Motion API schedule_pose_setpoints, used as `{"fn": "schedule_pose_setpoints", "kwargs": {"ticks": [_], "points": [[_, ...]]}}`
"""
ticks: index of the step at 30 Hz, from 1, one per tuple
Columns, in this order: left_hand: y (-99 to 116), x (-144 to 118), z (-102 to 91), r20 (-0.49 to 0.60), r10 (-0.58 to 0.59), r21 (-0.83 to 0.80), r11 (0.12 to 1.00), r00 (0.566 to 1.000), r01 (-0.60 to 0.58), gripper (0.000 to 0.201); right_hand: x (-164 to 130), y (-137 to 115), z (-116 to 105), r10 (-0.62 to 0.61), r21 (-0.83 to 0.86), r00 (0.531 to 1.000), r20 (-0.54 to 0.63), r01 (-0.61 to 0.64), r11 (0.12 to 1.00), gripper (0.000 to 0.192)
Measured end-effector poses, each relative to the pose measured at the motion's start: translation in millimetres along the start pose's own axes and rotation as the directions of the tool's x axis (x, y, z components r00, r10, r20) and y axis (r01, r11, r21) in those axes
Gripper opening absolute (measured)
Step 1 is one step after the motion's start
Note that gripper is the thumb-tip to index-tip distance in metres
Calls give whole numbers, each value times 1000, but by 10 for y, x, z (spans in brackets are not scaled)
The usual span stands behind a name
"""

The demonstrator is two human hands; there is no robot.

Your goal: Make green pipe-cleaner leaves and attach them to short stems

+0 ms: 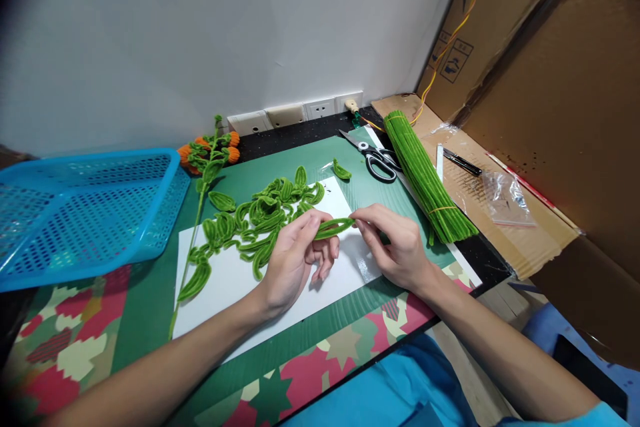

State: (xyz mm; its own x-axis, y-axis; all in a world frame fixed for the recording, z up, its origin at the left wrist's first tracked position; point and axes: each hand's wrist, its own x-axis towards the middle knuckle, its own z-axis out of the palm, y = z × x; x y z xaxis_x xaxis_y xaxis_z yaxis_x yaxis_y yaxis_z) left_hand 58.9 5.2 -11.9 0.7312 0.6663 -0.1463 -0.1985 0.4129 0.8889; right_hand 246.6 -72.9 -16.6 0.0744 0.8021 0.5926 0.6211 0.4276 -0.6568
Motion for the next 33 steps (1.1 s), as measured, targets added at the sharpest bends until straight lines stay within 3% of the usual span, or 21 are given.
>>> {"fn": "schedule_pose_setpoints", "kwargs": {"ticks": [11, 16, 20, 25, 33], "points": [[21, -4, 41, -34, -5, 87, 996, 999, 8, 38, -11, -17, 2, 71, 1, 997, -30, -71, 997, 12], [18, -28, 55, -69, 13, 208, 978, 998, 2, 39, 0, -17, -15, 42, 27, 998, 36, -43, 999, 12], [11, -42, 49, -42, 24, 258, 966, 999, -12, 38, 16, -31, -19, 15, -6, 995, 97, -15, 1000, 7], [20, -51, 56, 7, 5, 278, 960, 1000, -7, 41, 41, -56, 1, 72, -15, 994, 84, -71, 997, 20], [4, -30, 37, 51, -19, 284, 959, 999, 4, 39, 24, -58, 9, 49, -76, 997, 65, -44, 996, 22]]}}
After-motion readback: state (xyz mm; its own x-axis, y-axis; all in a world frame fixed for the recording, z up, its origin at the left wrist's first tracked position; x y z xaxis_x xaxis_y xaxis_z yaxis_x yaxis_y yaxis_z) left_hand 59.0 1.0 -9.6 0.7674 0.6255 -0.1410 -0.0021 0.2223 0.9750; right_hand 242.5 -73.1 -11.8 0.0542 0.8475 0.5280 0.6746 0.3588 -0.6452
